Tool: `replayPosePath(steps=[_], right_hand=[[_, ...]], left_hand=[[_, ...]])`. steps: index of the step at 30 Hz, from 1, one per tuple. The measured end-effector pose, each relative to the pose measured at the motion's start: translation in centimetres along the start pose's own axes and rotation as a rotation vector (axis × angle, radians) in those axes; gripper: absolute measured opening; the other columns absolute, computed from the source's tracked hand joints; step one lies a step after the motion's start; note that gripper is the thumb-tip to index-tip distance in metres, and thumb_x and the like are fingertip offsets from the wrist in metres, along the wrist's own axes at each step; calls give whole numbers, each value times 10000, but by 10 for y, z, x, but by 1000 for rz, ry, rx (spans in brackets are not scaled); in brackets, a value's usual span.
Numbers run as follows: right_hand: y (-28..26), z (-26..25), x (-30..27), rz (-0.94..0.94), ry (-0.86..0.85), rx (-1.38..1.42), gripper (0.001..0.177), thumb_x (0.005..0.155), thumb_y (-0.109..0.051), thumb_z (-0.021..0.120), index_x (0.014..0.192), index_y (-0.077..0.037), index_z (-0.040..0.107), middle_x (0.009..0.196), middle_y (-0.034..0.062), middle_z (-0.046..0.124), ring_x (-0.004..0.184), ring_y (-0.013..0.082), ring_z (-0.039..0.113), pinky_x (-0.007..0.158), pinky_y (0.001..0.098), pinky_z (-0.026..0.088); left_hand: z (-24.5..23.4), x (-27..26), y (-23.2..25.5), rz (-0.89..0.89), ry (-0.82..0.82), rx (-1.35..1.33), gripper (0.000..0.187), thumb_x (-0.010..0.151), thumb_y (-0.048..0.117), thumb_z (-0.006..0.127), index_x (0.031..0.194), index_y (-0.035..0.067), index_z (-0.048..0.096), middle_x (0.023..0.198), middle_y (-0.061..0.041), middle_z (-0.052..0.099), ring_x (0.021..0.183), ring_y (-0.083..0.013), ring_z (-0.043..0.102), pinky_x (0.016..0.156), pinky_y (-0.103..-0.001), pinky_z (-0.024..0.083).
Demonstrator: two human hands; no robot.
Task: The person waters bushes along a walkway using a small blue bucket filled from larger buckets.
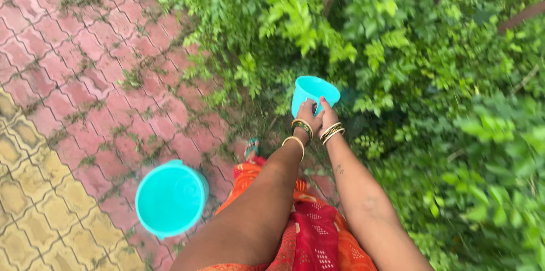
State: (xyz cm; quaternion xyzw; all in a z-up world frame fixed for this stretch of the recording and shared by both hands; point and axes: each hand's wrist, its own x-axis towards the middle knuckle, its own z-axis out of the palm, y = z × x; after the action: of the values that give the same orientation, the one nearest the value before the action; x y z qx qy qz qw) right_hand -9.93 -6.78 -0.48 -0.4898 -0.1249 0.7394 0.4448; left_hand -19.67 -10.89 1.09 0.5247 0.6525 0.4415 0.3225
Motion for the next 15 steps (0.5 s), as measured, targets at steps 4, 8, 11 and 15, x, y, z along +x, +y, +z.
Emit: replayPosePath(steps=[4,8,11,15], right_hand=[[-1,59,49,57,-70,58,449,900,-428,711,1163,-75,626,1074,102,705,1014,265,681,950,460,552],[-11,122,117,81,-55,38,469,909,-458,697,1199,-98,616,1108,100,701,1034,274,679,972,467,540],[-18,149,164,99,-22,51,455,927,-461,711,1199,-112,605,1103,88,684,1035,268,669,992,474,541],[-31,180,223,136,14,51,431,922,-438,692,1199,-119,609,1130,83,687,1055,263,673,1001,473,546]], left_hand=[[-25,76,-36,-45,-31,22,483,823,338,758,1138,21,575,1075,-222,637,1003,-399,622,883,-484,514],[-44,167,-69,-114,-121,99,448,827,338,764,1103,27,598,1020,-218,664,1002,-405,617,895,-480,512],[-50,219,-88,-85,-139,89,465,837,355,747,1114,19,583,1043,-213,666,1015,-407,616,897,-484,507],[-57,286,-101,-205,-240,130,528,864,425,718,1198,37,588,1146,-240,654,1071,-408,636,952,-468,513]])
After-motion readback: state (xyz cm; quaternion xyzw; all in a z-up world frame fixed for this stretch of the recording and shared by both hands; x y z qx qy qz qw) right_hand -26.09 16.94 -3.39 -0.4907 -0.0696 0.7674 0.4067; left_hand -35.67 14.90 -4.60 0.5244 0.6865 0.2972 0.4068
